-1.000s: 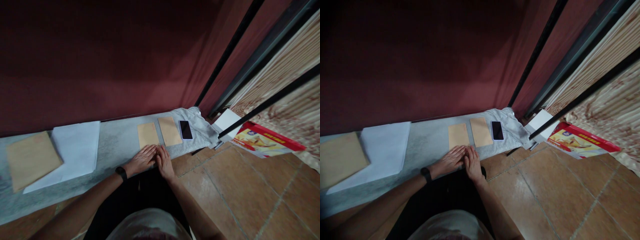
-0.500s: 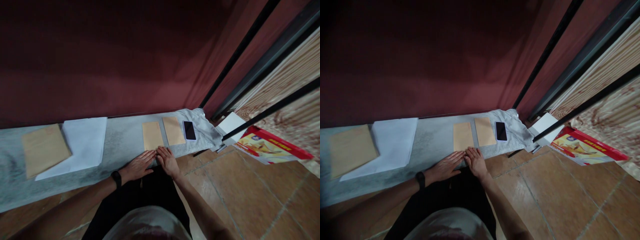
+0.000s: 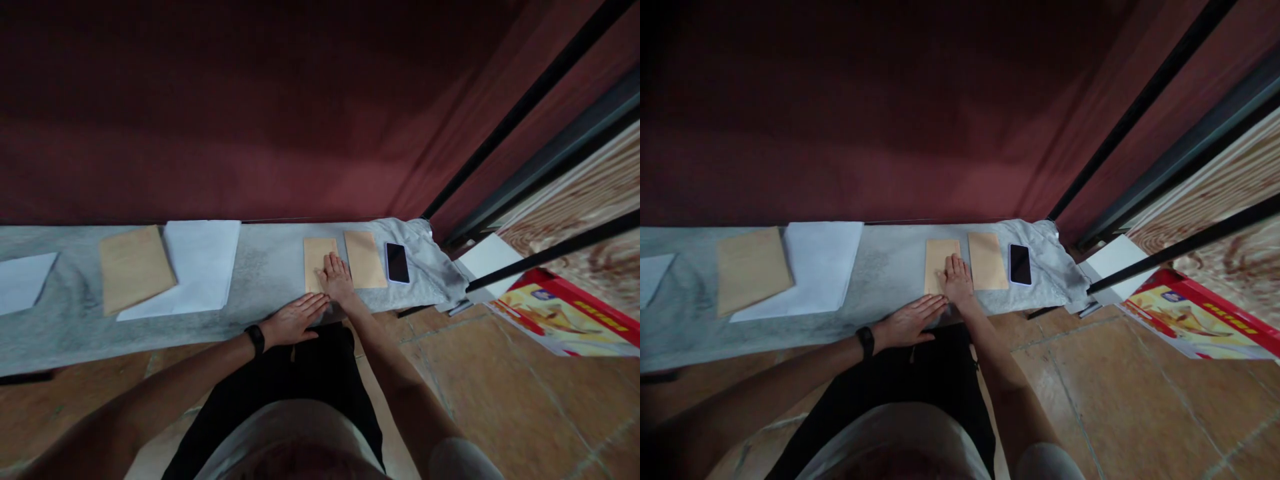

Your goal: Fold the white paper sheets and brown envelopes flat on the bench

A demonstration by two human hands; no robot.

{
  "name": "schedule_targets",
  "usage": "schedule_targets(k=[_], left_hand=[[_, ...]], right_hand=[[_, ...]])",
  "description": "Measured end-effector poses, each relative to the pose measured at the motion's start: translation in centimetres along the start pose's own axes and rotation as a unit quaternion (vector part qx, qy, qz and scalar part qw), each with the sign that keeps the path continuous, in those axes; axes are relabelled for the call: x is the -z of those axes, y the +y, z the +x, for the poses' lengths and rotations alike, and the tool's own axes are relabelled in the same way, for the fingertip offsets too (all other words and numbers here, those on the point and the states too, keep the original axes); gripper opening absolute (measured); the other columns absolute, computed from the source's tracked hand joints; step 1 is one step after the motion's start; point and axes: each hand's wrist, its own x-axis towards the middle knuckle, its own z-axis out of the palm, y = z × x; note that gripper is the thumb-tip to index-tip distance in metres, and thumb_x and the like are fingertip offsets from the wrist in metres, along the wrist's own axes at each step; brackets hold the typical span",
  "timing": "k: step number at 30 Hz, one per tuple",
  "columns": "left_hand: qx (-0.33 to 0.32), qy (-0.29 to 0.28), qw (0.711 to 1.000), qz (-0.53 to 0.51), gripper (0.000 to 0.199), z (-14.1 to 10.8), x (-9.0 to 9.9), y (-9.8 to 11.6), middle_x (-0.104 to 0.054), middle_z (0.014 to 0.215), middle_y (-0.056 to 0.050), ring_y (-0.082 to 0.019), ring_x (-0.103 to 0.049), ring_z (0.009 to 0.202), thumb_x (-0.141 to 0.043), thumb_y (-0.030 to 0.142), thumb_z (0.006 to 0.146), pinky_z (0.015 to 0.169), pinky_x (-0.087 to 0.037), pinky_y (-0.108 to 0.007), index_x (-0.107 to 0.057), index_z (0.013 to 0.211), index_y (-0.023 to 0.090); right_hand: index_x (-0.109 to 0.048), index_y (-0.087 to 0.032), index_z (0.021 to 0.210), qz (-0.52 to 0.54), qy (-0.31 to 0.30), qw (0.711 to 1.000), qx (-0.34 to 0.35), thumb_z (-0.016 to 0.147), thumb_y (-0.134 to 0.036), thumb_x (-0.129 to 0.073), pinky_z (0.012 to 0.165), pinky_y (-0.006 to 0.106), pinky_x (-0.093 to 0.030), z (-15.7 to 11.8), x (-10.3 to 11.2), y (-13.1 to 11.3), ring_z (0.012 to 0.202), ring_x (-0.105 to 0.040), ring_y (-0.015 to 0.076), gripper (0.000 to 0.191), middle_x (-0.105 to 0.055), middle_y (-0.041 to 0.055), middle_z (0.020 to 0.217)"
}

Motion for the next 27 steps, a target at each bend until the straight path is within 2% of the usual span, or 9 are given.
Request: schedule_targets(k=[6, 14, 19, 24, 27], left_hand=[[0.001, -0.006, 1.000, -0.005, 0.080, 0.0, 0.1, 0.2, -0.028, 0.165, -0.016, -0.027, -0.020, 0.155, -0.056, 0.051, 0.092, 0.127, -0.015, -0.043, -0.026, 0.157, 0.014], [0.004, 0.009, 1.000, -0.014, 0.082, 0.1, -0.1, 0.2, -0.031, 0.164, -0.017, -0.027, -0.021, 0.154, -0.058, 0.050, 0.091, 0.127, -0.016, -0.043, -0.026, 0.157, 0.014], [0.009, 0.003, 1.000, -0.007, 0.082, 0.0, 0.0, 0.1, -0.033, 0.163, -0.018, -0.028, -0.024, 0.153, -0.060, 0.051, 0.090, 0.126, -0.017, -0.043, -0.029, 0.156, 0.013], [0.017, 0.005, 1.000, -0.005, 0.080, 0.0, -0.3, -0.1, -0.035, 0.162, -0.017, -0.028, -0.027, 0.153, -0.060, 0.050, 0.090, 0.126, -0.020, -0.044, -0.030, 0.155, 0.014], [0.016, 0.010, 1.000, 0.002, 0.079, 0.0, -0.7, -0.2, -0.032, 0.164, -0.016, -0.026, -0.024, 0.154, -0.056, 0.050, 0.092, 0.126, -0.020, -0.044, -0.026, 0.157, 0.015]], right_hand=[[-0.034, -0.004, 0.155, -0.002, 0.023, 1.000, -0.014, 0.106, -0.043, -0.037, 0.121, 0.052, -0.028, 0.7, -0.7, -0.1, 0.150, -0.032, 0.0321, 0.063, -0.033, 0.0228, 0.160], [-0.038, -0.005, 0.153, 0.011, 0.043, 0.999, 0.005, 0.106, -0.041, -0.034, 0.120, 0.050, -0.030, -1.3, -0.4, 0.3, 0.148, -0.036, 0.0313, 0.059, -0.040, 0.0209, 0.157], [-0.039, -0.010, 0.154, 0.016, 0.034, 0.999, 0.023, 0.106, -0.040, -0.037, 0.120, 0.050, -0.028, -4.1, 0.5, 0.4, 0.148, -0.036, 0.0295, 0.056, -0.040, 0.0182, 0.158], [-0.038, -0.017, 0.155, 0.025, 0.025, 0.997, 0.066, 0.107, -0.040, -0.038, 0.123, 0.048, -0.025, -8.3, 1.8, 0.4, 0.149, -0.035, 0.0255, 0.054, -0.041, 0.0125, 0.158], [-0.035, -0.016, 0.157, 0.024, 0.023, 0.995, 0.094, 0.106, -0.041, -0.040, 0.124, 0.048, -0.024, -10.8, 2.6, 0.4, 0.149, -0.034, 0.0252, 0.056, -0.039, 0.0114, 0.160]])
